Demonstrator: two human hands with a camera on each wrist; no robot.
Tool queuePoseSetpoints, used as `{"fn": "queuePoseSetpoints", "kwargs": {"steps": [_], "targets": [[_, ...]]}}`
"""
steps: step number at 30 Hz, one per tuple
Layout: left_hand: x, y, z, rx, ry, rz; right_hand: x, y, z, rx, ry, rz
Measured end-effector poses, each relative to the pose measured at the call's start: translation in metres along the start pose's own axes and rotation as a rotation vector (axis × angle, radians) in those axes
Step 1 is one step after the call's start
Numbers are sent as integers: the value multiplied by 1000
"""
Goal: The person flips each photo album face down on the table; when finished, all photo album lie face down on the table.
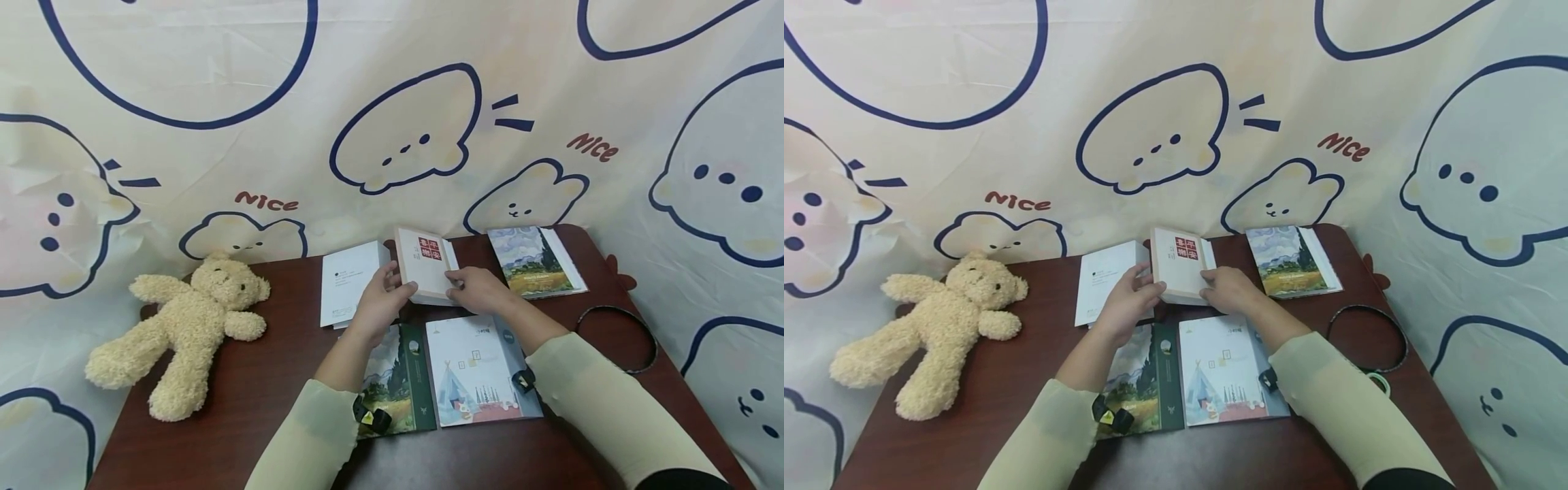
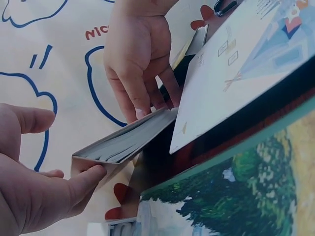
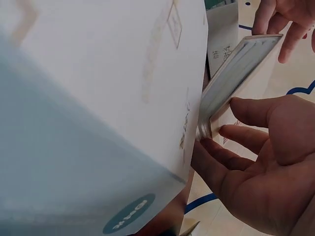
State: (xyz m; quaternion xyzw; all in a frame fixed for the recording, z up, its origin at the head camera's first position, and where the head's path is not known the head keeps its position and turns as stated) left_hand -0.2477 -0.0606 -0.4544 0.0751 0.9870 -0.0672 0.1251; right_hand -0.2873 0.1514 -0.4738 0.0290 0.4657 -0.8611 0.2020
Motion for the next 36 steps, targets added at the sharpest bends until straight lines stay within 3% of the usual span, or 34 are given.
{"fn": "queuePoseSetpoints", "kwargs": {"steps": [24,36], "targets": [[-11,-4,-17,29,134,-47,2,5,10,197,-26,60],[-13,-2,-25,38,162,-53,5,14,15,407,0,137]]}}
Point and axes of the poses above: each hand's wrist, its own x-axis towards the middle knuckle, its own y-axis out of the palm, z = x × y, the point moved 4 cm from there along x, towards the middle knuckle, and after that the axes turned 1 degree about -y, right-handed, at the moved point
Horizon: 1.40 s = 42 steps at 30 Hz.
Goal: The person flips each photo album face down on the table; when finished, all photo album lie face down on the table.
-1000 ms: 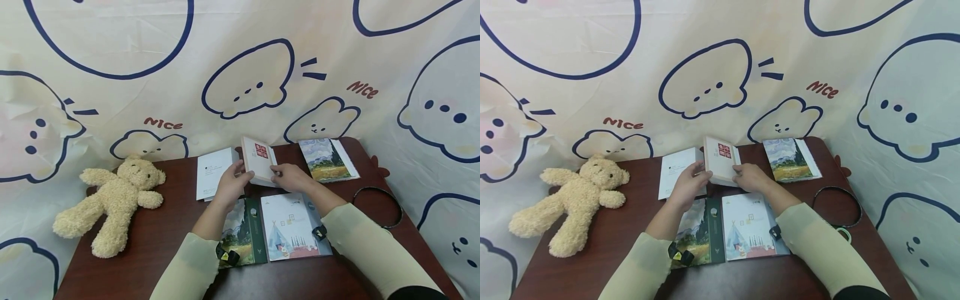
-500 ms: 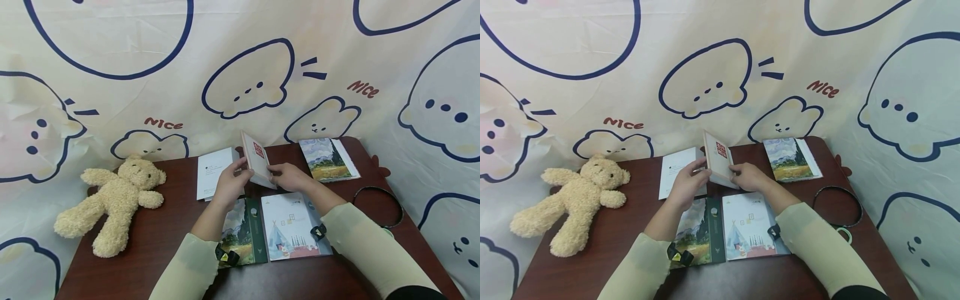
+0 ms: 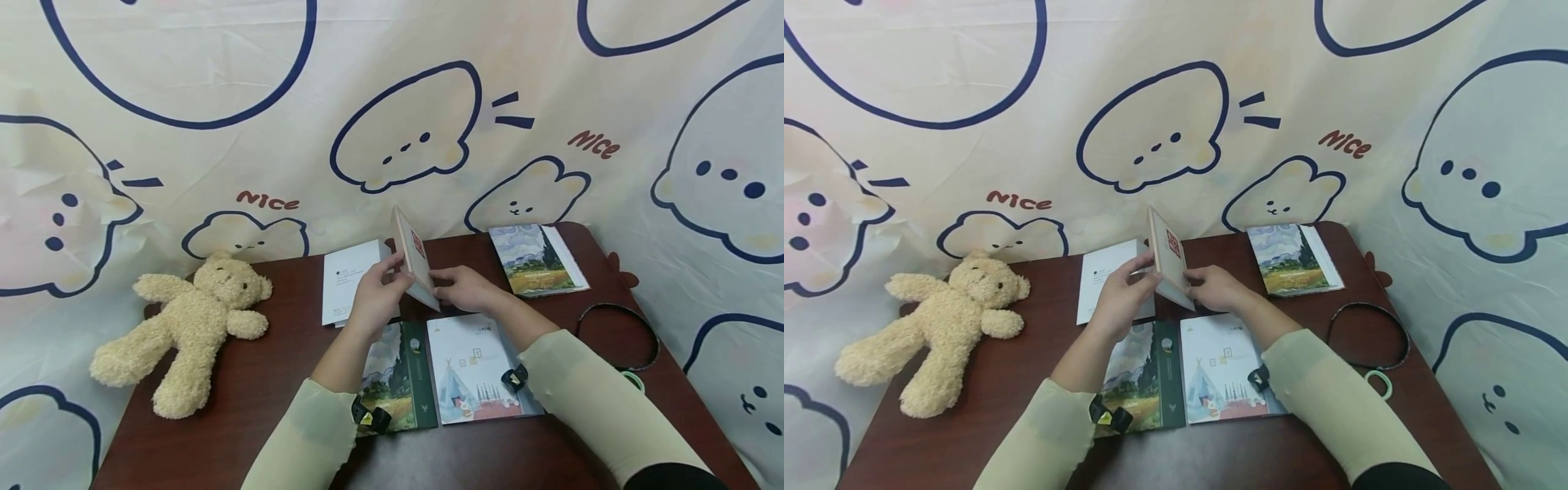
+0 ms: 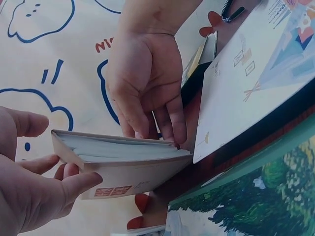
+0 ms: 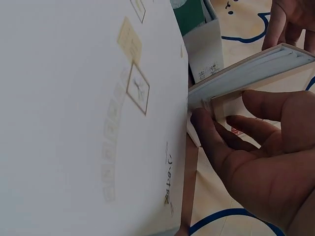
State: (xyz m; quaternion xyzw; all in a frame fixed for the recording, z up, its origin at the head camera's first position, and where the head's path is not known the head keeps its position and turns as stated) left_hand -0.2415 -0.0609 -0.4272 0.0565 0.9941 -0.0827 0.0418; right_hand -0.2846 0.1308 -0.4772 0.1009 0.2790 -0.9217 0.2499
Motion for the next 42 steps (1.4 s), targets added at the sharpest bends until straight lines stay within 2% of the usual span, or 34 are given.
{"fn": "queuePoseSetpoints", "kwargs": {"steps": [15,24,31,36,42], "targets": [[-2,1,-10,67,43,-2,0,11,8,152,-40,19],[-1,3,-9,40,15,-10,-5,2,17,198,-82,-43],[1,11,-7,45,31,-13,-9,-7,21,346,-103,-79],[3,20,-2,69,49,14,-14,-16,23,441,-102,-127],[4,30,4,95,36,84,-20,-27,20,521,-106,-173]]}}
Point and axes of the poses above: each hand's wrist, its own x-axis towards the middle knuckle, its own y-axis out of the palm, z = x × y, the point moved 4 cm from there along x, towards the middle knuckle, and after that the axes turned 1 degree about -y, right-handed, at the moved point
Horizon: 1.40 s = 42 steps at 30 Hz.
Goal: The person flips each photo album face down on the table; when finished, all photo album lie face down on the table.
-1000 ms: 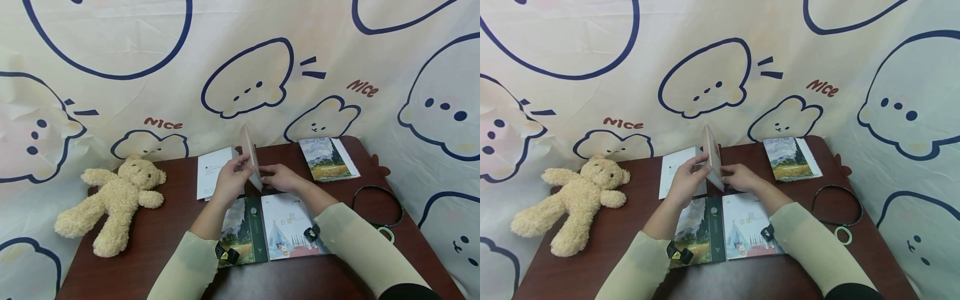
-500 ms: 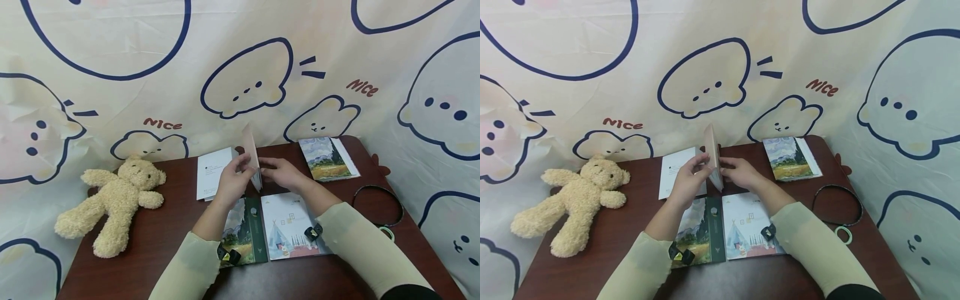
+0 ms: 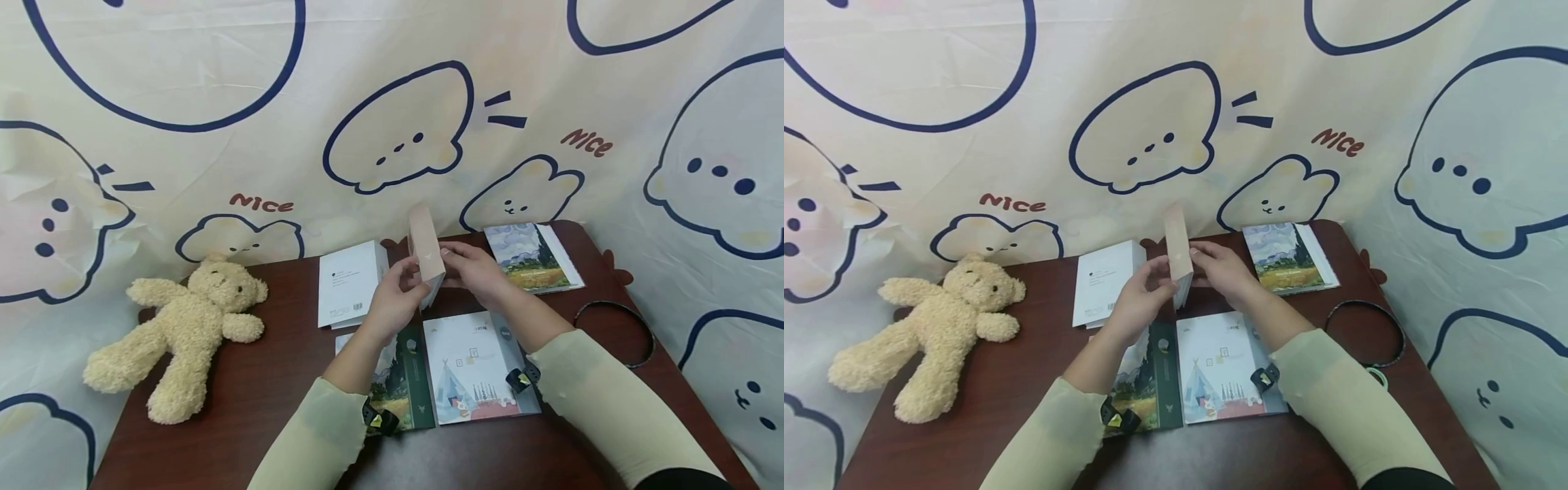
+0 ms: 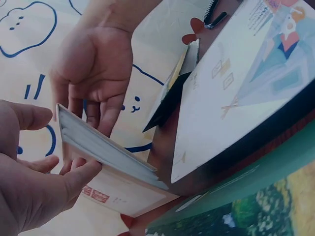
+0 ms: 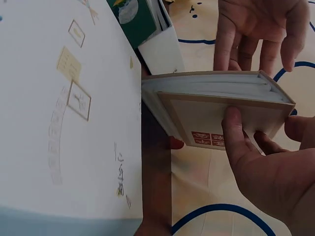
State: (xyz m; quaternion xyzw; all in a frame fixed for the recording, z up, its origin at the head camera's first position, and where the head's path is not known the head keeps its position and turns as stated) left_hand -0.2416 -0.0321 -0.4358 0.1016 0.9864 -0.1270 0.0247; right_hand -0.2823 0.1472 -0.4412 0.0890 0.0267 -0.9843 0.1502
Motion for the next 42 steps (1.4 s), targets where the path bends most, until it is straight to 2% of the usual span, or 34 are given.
{"fn": "queuePoseSetpoints", "kwargs": {"steps": [6,16,22,32,42], "targets": [[2,6,5,5,-13,39,-1,-6,0,9,-10,-7],[5,17,16,-56,-134,107,-7,-23,-5,-57,18,-63],[7,22,19,-59,-134,116,-8,-33,-9,-82,42,-78],[11,26,25,14,-169,108,-8,-48,-26,-89,85,-104],[11,28,27,50,-187,139,-5,-59,-43,-101,127,-122]]}}
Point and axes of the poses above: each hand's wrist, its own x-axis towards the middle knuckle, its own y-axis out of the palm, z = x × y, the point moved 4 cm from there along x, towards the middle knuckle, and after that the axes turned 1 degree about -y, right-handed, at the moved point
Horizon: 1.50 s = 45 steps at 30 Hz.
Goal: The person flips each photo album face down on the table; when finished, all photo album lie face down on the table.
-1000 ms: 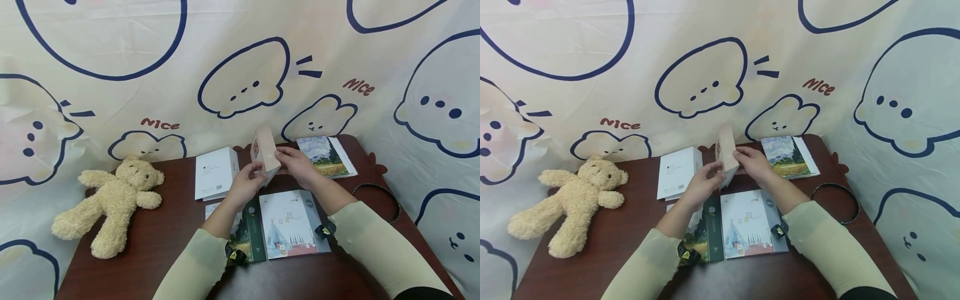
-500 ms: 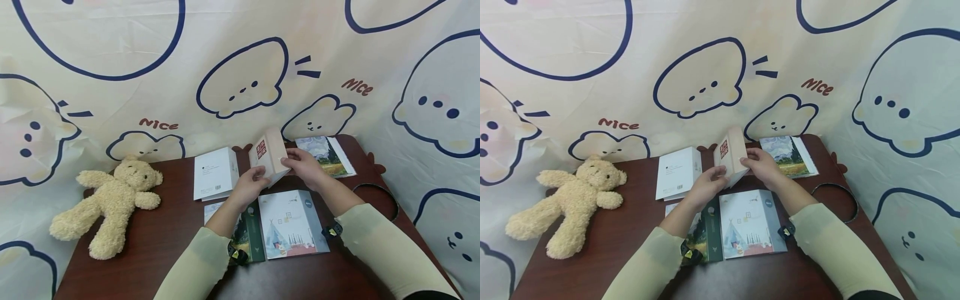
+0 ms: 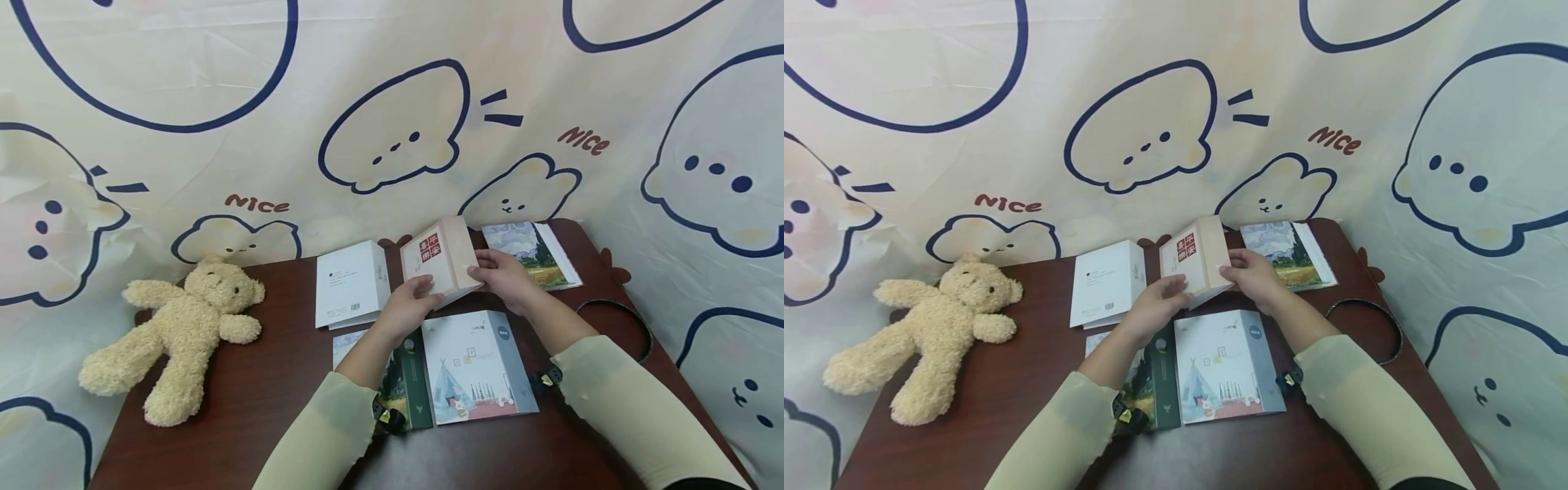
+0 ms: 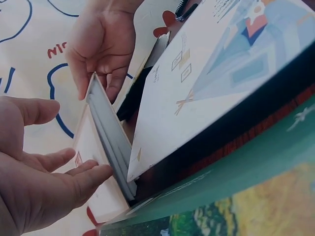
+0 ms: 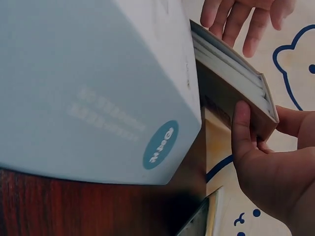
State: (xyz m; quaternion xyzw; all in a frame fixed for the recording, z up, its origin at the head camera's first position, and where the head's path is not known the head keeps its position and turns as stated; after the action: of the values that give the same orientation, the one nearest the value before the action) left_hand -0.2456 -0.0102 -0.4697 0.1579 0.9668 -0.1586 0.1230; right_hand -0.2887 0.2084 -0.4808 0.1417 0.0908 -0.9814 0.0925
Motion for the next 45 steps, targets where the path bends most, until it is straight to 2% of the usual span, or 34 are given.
{"fn": "queuePoseSetpoints", "kwargs": {"steps": [4,12,19,34,45], "targets": [[0,-1,2,9,-10,-2,4,0,-7,-40,32,-13],[3,-2,6,22,-21,-7,8,2,-16,-200,63,-41],[4,-5,9,6,-36,-2,11,6,-20,-346,52,-41],[4,-11,11,19,-40,-14,14,11,-21,-448,4,-9],[3,-10,12,45,-54,-19,11,13,-21,-445,22,4]]}}
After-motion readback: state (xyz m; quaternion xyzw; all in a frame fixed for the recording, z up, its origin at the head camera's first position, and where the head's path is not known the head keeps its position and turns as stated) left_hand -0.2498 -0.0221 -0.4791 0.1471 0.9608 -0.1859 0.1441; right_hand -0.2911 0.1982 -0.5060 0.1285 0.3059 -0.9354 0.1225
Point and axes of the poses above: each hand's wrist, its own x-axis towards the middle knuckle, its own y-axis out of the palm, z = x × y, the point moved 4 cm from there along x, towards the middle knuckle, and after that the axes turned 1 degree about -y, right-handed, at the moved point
